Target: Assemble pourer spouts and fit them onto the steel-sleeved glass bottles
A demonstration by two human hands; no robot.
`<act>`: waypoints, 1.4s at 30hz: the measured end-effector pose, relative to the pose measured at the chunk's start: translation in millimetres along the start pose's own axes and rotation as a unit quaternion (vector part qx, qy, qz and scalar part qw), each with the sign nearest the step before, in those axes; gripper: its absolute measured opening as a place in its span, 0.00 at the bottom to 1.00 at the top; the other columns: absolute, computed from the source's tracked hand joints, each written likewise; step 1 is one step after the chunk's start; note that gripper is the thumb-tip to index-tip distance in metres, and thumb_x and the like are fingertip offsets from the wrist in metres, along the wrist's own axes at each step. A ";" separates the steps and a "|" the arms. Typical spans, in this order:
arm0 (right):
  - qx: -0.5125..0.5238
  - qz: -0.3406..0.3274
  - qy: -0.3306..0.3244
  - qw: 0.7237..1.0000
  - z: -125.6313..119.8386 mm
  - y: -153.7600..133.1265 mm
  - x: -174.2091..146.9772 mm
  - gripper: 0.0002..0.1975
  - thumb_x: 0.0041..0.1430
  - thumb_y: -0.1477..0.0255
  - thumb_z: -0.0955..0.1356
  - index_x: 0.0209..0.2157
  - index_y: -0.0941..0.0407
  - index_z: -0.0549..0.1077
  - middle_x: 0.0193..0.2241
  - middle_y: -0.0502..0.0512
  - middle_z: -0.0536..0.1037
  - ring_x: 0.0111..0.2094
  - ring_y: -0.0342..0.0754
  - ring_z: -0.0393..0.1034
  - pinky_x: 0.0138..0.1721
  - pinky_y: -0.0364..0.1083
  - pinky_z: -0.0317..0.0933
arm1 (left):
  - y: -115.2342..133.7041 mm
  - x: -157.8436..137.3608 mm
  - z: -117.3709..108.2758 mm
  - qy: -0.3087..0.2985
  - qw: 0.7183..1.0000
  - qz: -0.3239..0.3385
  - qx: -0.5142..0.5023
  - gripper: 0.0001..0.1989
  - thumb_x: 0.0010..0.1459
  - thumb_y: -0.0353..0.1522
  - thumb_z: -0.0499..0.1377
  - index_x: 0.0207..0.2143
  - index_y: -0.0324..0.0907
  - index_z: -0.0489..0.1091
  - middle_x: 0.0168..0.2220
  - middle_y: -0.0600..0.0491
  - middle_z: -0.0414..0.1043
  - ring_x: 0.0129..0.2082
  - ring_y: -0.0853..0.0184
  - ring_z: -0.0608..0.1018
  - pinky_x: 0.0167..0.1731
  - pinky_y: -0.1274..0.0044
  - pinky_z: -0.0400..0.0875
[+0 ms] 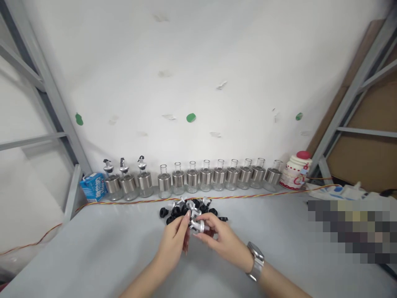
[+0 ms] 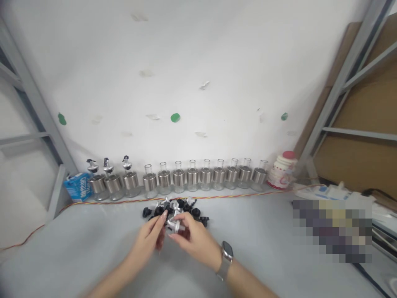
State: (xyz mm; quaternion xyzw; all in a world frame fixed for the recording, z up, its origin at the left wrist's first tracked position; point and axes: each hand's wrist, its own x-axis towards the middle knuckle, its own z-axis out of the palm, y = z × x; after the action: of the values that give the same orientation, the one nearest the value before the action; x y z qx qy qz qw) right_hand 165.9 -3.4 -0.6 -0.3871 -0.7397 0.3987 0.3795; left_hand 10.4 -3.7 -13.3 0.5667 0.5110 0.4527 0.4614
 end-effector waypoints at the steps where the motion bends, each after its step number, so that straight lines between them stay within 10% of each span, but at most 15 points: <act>1: 0.032 0.012 -0.003 0.999 0.5 0.9 0.9 0.13 0.51 0.68 0.65 0.40 0.55 0.63 0.26 0.48 0.70 0.23 0.41 0.64 0.23 0.40 0.60 | 0.2 0.8 0.6 0.001 1.000 -0.013 -0.015 0.21 0.52 0.48 0.46 0.21 0.41 0.59 0.13 0.61 0.54 0.11 0.74 0.62 0.11 0.83 0.57; 13: 0.292 0.166 -0.061 0.940 -4.7 0.3 11.7 0.20 0.48 0.54 0.63 0.28 0.59 0.63 0.10 0.46 0.68 0.08 0.40 0.60 0.08 0.37 0.54 | 4.4 -8.5 -1.1 -0.016 0.996 0.087 0.025 0.17 0.58 0.43 0.41 0.25 0.42 0.58 0.16 0.60 0.57 0.15 0.73 0.64 0.17 0.82 0.60; 27: 0.346 0.158 -0.043 0.924 2.3 8.8 13.0 0.20 0.50 0.56 0.62 0.30 0.61 0.65 0.11 0.50 0.70 0.09 0.41 0.62 0.08 0.38 0.56 | 4.3 -13.4 -1.3 -0.033 0.981 0.096 0.167 0.15 0.59 0.41 0.40 0.34 0.42 0.59 0.20 0.58 0.62 0.19 0.71 0.68 0.20 0.80 0.63; 34: 0.356 0.180 0.016 0.917 17.1 6.5 14.0 0.21 0.48 0.53 0.63 0.25 0.59 0.62 0.10 0.47 0.68 0.09 0.41 0.61 0.08 0.38 0.56 | -1.9 -6.8 -5.1 0.028 0.884 0.265 0.383 0.24 0.56 0.40 0.47 0.53 0.40 0.51 0.46 0.43 0.63 0.43 0.62 0.70 0.35 0.72 0.69; 42: 0.301 0.199 0.028 0.932 23.0 12.7 14.0 0.23 0.49 0.50 0.59 0.21 0.58 0.61 0.07 0.45 0.64 0.06 0.37 0.55 0.05 0.34 0.47 | -4.8 -4.3 -1.7 0.068 0.788 0.318 0.522 0.12 0.59 0.35 0.43 0.34 0.40 0.64 0.26 0.50 0.71 0.26 0.62 0.74 0.23 0.72 0.68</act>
State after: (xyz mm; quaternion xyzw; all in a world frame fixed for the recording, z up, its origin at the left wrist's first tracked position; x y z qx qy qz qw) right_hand 143.5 6.9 -17.3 -0.4052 -0.4812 0.6594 0.4117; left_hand 7.6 -7.7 -18.0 0.8194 0.4901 0.2756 -0.1111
